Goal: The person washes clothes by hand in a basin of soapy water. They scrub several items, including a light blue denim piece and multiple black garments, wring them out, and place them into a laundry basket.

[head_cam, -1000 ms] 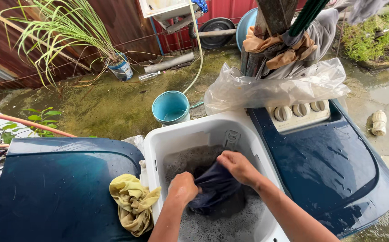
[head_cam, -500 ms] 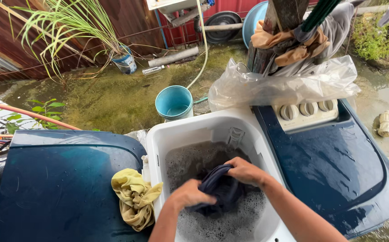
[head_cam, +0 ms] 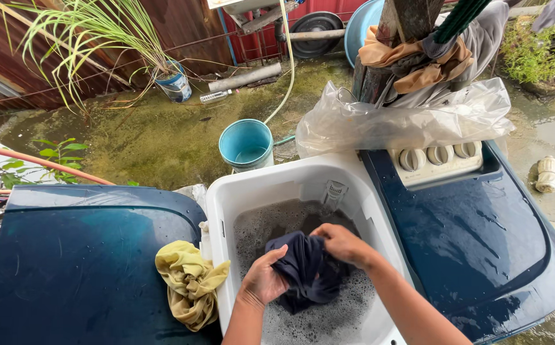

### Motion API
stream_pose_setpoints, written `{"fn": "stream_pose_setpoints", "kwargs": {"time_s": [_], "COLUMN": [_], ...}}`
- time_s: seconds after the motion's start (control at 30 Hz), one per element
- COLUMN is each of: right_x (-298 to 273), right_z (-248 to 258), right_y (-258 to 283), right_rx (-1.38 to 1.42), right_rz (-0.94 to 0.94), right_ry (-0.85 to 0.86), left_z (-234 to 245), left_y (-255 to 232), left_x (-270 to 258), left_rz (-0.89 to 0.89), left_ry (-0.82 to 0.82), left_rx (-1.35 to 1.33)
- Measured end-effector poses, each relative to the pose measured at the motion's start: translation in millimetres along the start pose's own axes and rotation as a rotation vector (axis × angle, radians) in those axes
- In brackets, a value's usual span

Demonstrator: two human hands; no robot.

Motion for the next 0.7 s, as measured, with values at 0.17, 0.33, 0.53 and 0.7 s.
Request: {"fn": "stream_pose_setpoints", "kwargs": {"time_s": [0.17, 0.33, 0.53, 0.7], "right_x": [-21, -21, -50, -80], "right_z": [-7, -3, 43, 89], "right_y": [18, 61, 141, 190], "right_rx": [0.055, 0.045, 0.315, 0.532], "right_rz": [-0.206, 0.108, 0.264, 0.509], "right_ry": [0.191, 0.147, 0.166, 0.147], "left_z": [10, 5, 26, 88], "left_y": [-9, -23, -23, 5], "left_x": [12, 4, -5, 8], "left_rz": [-0.133, -0.225, -0.227, 0.188], "left_ry": [0.032, 0.013, -0.057, -0.355], "left_rx": [0.177, 0.257, 0.437, 1.517]}}
Point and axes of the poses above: each hand's wrist, its own x-axis towards the middle knuckle, its own z-axis out of the back of the hand, y = z × x, the point moved 5 cm from there along x, towards the middle knuckle, and after that the axes turned 11 degrees about -x, right-handed, at the moved point
